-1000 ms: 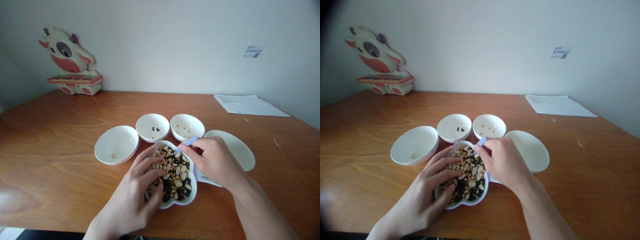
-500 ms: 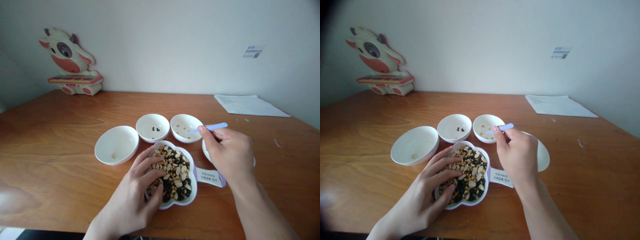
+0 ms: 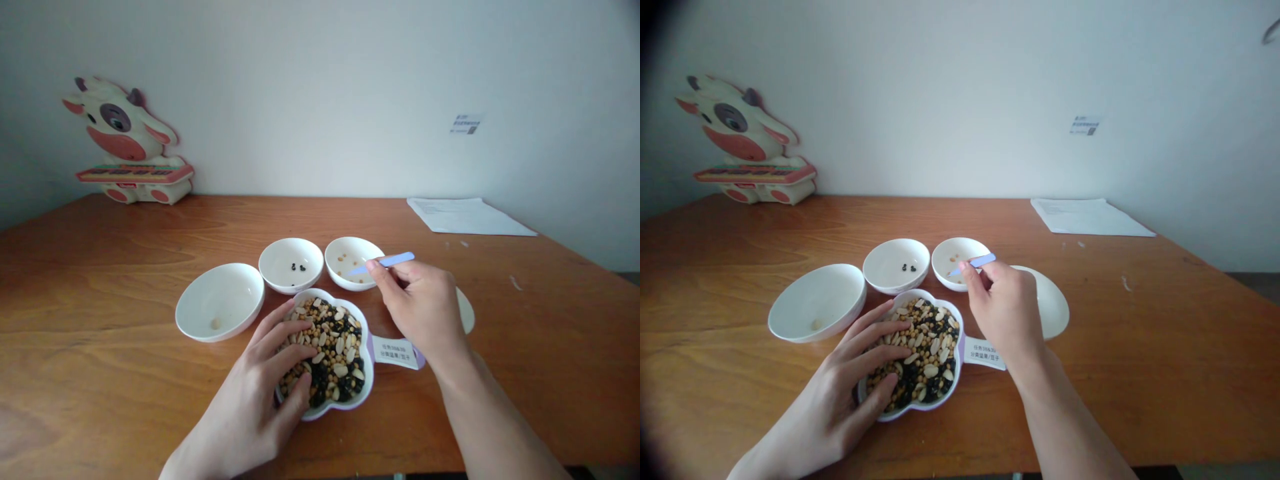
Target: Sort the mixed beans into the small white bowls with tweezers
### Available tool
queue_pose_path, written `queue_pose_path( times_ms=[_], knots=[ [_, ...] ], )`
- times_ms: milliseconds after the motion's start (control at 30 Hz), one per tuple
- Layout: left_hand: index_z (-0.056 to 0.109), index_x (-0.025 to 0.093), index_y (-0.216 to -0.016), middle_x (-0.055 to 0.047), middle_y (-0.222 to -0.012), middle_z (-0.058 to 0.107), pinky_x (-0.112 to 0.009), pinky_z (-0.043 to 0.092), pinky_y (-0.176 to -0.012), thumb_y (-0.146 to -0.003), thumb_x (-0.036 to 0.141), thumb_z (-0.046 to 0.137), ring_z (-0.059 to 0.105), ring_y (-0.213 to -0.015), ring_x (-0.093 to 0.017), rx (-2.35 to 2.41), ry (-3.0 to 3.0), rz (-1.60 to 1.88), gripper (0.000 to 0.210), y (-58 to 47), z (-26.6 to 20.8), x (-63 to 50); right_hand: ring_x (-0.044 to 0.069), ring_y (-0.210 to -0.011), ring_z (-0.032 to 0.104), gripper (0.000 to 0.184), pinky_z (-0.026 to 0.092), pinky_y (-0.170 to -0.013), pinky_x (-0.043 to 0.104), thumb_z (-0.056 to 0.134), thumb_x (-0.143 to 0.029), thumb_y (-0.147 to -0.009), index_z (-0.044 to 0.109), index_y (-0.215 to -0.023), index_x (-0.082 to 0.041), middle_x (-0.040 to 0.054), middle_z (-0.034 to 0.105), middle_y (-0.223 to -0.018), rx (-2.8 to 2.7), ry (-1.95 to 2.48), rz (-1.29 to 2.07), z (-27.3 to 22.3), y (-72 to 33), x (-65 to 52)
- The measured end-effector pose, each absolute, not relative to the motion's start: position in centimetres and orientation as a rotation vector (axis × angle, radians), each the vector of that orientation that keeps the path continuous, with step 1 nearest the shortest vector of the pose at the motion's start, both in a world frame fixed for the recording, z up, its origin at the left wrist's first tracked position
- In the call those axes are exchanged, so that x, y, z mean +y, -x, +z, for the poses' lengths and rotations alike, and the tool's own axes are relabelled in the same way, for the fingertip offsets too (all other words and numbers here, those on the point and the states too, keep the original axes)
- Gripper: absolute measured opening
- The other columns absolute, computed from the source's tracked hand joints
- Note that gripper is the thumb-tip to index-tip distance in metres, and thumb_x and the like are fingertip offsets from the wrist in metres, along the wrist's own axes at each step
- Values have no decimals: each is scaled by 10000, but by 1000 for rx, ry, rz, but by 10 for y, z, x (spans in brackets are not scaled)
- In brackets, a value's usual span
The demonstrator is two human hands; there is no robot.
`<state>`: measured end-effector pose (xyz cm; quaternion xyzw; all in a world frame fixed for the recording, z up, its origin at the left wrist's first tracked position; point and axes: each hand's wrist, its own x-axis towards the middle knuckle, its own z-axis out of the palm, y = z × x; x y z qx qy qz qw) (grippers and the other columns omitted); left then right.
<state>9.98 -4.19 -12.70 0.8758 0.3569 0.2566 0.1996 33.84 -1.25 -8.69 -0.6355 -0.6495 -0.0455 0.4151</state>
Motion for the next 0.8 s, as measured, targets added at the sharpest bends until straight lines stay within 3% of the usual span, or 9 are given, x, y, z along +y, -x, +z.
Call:
queue_pose_path(
  times_ms=[200, 333, 533, 667, 800],
  knots=[
    [652, 238, -1100, -68, -1362, 553, -586, 397, -1115, -874, 170, 543, 287, -1433, -339, 985, -2487, 736, 260, -100, -127, -40, 57, -457, 329, 445, 228, -469, 223, 574, -359, -901, 481, -517, -154, -56, 394, -458, -1921, 1313, 279, -79, -329, -22],
    [661, 212, -1085, -83, -1315, 590, -591, 389, -1116, -886, 179, 539, 318, -1418, -335, 956, -2488, 785, 236, -100, -127, -40, 53, -461, 345, 380, 240, -495, 233, 595, -301, -878, 534, -541, -137, -50, 432, -473, -2095, 1319, 343, -69, -324, -34],
    [687, 207, -1076, -82, -1292, 609, -603, 363, -1131, -893, 182, 530, 340, -1412, -332, 925, -2493, 809, 243, -100, -126, -41, 45, -454, 300, 398, 208, -474, 229, 638, -259, -846, 489, -497, -138, -57, 401, -463, -2347, 1234, 495, -67, -317, -52],
    [692, 209, -1066, -74, -1281, 622, -613, 362, -1128, -888, 172, 524, 334, -1418, -331, 917, -2493, 826, 247, -100, -127, -41, 54, -467, 301, 382, 202, -487, 245, 646, -287, -865, 546, -527, -137, -42, 451, -484, -2349, 1324, 407, -74, -319, -52],
    [667, 198, -1115, -80, -1277, 631, -595, 375, -1126, -886, 188, 532, 322, -1428, -332, 930, -2490, 837, 265, -100, -128, -41, 58, -462, 266, 411, 183, -488, 258, 633, -284, -875, 537, -503, -139, -53, 385, -456, -2273, 1399, 271, -71, -325, -53]
  ],
)
